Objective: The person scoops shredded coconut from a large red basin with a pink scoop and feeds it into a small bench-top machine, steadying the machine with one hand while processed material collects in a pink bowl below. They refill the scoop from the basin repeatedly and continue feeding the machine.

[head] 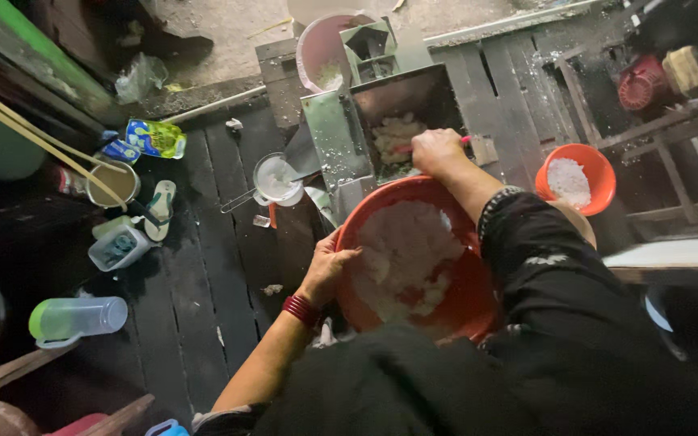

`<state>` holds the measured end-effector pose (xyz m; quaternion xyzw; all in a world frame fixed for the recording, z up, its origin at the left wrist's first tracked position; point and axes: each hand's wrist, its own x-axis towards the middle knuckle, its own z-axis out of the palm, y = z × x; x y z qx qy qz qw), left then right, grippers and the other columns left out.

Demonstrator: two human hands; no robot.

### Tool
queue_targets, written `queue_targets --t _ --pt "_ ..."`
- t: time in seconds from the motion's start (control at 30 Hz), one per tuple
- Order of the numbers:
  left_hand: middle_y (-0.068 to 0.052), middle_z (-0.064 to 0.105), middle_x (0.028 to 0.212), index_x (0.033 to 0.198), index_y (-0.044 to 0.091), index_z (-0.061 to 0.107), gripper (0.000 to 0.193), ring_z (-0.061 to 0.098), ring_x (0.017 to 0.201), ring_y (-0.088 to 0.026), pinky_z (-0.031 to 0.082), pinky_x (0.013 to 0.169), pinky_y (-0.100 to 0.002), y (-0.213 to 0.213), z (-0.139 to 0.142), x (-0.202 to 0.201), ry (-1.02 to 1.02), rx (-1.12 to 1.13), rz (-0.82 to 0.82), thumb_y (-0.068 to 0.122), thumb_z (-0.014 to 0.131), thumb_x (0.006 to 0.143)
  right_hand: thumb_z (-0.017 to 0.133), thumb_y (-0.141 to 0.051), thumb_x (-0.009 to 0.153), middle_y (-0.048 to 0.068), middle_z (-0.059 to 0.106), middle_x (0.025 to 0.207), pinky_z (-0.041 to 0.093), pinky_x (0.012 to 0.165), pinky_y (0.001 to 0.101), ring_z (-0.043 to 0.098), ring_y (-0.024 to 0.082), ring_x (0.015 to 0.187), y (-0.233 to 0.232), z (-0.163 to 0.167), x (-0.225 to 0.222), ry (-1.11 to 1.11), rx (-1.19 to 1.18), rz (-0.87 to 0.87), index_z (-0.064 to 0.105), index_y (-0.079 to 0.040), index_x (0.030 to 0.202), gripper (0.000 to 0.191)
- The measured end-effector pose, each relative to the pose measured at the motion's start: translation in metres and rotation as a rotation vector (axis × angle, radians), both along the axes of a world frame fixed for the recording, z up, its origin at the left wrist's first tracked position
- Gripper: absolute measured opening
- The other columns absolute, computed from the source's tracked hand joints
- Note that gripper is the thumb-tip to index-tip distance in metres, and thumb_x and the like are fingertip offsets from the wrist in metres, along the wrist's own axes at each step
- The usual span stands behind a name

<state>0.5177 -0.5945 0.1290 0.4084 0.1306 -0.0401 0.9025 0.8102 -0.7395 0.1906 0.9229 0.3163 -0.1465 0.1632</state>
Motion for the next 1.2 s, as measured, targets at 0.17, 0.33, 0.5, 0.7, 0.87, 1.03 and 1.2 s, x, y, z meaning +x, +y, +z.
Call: queue_targets --t 0.17,0.33,0.5,0.7,0.87,1.03,1.2 --pt "-0.004 0.07 0.123 0.143 -0.001 0.058 0.055 0.065 0.102 -0.012 0.054 0.091 -0.028 0.004 0.002 -0.004 -0.031 -0.035 -0.004 -0.004 0.067 0.089 0.056 -0.017 0.092 0.019 0.077 0.105 0.062 0.083 0.0476 0.075 0.036 0.103 -0.016 -0.015 0.007 -0.009 0.025 -0.159 0.079 -0.011 0.107 0.028" --pt "-0.005 0.07 0.122 0.142 0.0 0.058 0.056 0.066 0.102 -0.012 0.055 0.09 -0.028 0.008 0.002 -0.006 0.025 -0.04 0.013 -0.004 0.067 0.088 0.051 -0.015 0.096 0.023 0.074 0.103 0.056 0.082 0.0556 0.071 0.044 0.098 -0.032 -0.004 0.017 -0.091 0.28 -0.224 0.075 -0.013 0.111 0.029" --pt "-0.006 0.07 0.122 0.142 -0.001 0.058 0.055 0.067 0.102 -0.014 0.055 0.09 -0.03 0.006 0.007 -0.004 0.003 -0.049 -0.018 -0.003 0.068 0.087 0.054 -0.017 0.096 0.019 0.077 0.107 0.062 0.083 0.0501 0.076 0.036 0.102 -0.019 -0.014 0.011 -0.038 0.031 -0.254 0.078 -0.01 0.107 0.028" --pt "-0.006 0.071 0.122 0.142 -0.001 0.058 0.055 0.067 0.103 -0.014 0.056 0.091 -0.03 0.007 0.007 -0.004 -0.008 -0.006 0.0 -0.002 0.067 0.088 0.065 -0.026 0.085 0.017 0.076 0.106 0.057 0.088 0.0468 0.073 0.035 0.102 -0.015 0.002 0.023 0.138 -0.058 -0.095 0.078 -0.014 0.104 0.027" --pt "-0.006 0.07 0.123 0.143 -0.002 0.059 0.055 0.066 0.103 -0.014 0.055 0.091 -0.029 0.007 0.0 -0.002 -0.027 -0.026 0.012 -0.005 0.066 0.088 0.044 -0.038 0.112 0.017 0.078 0.096 0.053 0.092 0.0495 0.073 0.037 0.098 -0.014 0.021 0.031 0.038 0.329 -0.247 0.079 -0.011 0.102 0.046" --pt "-0.005 0.07 0.121 0.142 0.0 0.058 0.056 0.066 0.102 -0.013 0.055 0.09 -0.03 0.003 0.002 -0.002 -0.01 -0.056 -0.02 -0.006 0.066 0.087 0.047 -0.033 0.1 0.017 0.074 0.104 0.055 0.085 0.0494 0.071 0.037 0.1 -0.001 0.004 0.021 -0.04 0.184 -0.12 0.079 -0.016 0.104 0.037" --pt "-0.007 0.072 0.121 0.14 -0.001 0.059 0.055 0.068 0.102 -0.015 0.056 0.091 -0.031 0.006 0.007 -0.001 0.042 -0.033 0.004 -0.006 0.067 0.086 0.06 -0.046 0.09 0.015 0.071 0.118 0.052 0.094 0.0451 0.067 0.032 0.112 -0.016 -0.008 0.038 0.19 -0.07 -0.212 0.072 -0.015 0.115 0.042"
